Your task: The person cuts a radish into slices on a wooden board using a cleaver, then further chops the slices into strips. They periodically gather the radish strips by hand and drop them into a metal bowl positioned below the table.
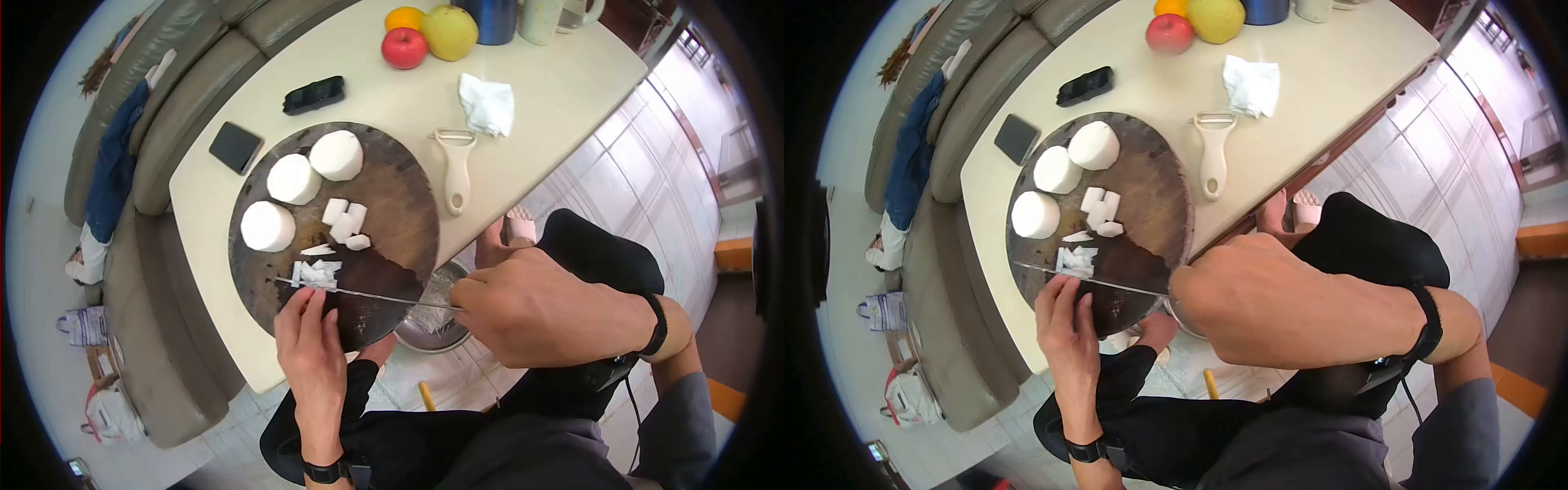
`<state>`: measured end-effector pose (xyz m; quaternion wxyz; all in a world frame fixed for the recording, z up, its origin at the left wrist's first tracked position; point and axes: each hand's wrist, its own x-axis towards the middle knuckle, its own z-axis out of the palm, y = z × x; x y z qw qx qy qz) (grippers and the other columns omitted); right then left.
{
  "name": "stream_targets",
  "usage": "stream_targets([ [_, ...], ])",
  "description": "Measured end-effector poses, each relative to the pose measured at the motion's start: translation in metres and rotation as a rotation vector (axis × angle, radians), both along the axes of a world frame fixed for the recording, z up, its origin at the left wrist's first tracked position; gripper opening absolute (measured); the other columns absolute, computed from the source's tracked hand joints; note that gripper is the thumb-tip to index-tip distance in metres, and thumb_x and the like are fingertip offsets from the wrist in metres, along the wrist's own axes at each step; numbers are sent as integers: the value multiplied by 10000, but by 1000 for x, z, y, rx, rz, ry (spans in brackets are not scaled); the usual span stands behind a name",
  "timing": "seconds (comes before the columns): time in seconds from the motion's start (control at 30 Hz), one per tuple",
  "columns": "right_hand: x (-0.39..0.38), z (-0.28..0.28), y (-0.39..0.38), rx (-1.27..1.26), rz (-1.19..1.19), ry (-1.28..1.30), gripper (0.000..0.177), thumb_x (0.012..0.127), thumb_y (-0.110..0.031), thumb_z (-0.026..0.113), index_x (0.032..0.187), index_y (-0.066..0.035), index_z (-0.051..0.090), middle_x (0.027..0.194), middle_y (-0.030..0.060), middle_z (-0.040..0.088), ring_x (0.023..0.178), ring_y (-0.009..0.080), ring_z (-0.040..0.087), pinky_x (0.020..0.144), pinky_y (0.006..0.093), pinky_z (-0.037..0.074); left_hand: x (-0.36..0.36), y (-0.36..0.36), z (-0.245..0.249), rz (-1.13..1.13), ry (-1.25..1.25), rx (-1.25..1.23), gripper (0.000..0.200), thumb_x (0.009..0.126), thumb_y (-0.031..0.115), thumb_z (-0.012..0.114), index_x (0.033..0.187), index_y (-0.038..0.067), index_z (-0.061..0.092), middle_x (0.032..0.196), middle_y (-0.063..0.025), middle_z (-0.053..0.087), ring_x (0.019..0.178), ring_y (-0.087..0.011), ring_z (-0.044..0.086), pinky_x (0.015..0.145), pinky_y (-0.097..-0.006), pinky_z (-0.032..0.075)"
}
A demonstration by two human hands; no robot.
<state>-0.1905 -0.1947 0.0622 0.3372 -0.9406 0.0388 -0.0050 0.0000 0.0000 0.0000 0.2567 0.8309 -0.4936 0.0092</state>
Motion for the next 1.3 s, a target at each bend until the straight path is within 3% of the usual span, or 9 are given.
stream_targets([
  [0.07, -6, -3, -2, 4, -37, -62, 132, 643, 8, 617, 761, 52, 578, 669, 232, 608, 661, 411, 635, 591, 462, 492, -5, -9, -5, 18, -45, 44, 345, 854, -9, 655, 1197, 2, 625, 1208, -184, 593, 1109, -362, 568, 947, -419, 464],
  [0.17, 3, 3, 4, 33, -56, -57, 129, 648, 9, 613, 763, 47, 568, 661, 223, 605, 658, 410, 631, 596, 466, 489, 8, -9, -2, -22, -131, 43, 368, 849, 19, 663, 1214, 29, 621, 1195, -147, 593, 1044, -340, 567, 893, -424, 460],
  [0.4, 4, -1, 5, 31, -66, -24, 117, 658, 5, 605, 761, 31, 555, 671, 212, 607, 660, 408, 632, 609, 471, 491, 4, -8, 1, -26, -34, 22, 139, 833, -44, 645, 967, -13, 627, 1016, -168, 592, 948, -354, 583, 807, -421, 476],
  [0.57, 7, -4, 6, -30, -16, -106, 126, 655, -4, 621, 764, 26, 565, 680, 204, 617, 659, 385, 647, 595, 450, 506, -14, 11, 2, -92, -59, -18, 182, 781, -78, 683, 949, -10, 659, 984, -155, 606, 890, -322, 599, 748, -392, 491],
  [0.73, 13, 2, 13, -39, 27, -3, 154, 656, -20, 643, 787, 34, 582, 689, 192, 620, 642, 358, 655, 578, 422, 525, -21, 23, -7, -121, -146, -42, 246, 742, -77, 727, 976, -16, 688, 974, -141, 623, 867, -297, 612, 732, -377, 499],
  [0.8, 15, 3, 15, -34, 49, 8, 164, 657, -27, 652, 793, 37, 587, 690, 188, 620, 631, 346, 659, 565, 411, 529, -23, 24, -12, -160, -262, -109, 298, 691, 17, 797, 959, -44, 685, 920, -142, 632, 809, -315, 618, 697, -395, 511],
  [0.97, 19, 8, 24, -184, 131, 30, 137, 702, -74, 649, 752, 31, 576, 652, 153, 584, 533, 288, 640, 448, 369, 486, -29, 36, -16, -192, -227, -25, 245, 724, -68, 718, 965, -65, 678, 978, -188, 643, 884, -369, 637, 749, -459, 526],
  [1.1, 18, 5, 37, -191, 123, 25, 135, 705, -84, 632, 722, 27, 559, 618, 125, 544, 483, 243, 602, 397, 351, 448, -26, 43, -18, -235, -189, -15, 347, 702, -109, 677, 1046, -69, 658, 1054, -211, 624, 957, -423, 612, 825, -495, 504],
  [1.3, 14, 0, 47, -284, 130, 23, 152, 634, -83, 632, 678, 19, 528, 573, 69, 467, 449, 155, 531, 338, 299, 384, -26, 51, -21, -260, -209, 32, 401, 666, -111, 664, 1066, -79, 647, 1082, -220, 613, 989, -438, 606, 879, -516, 488],
])
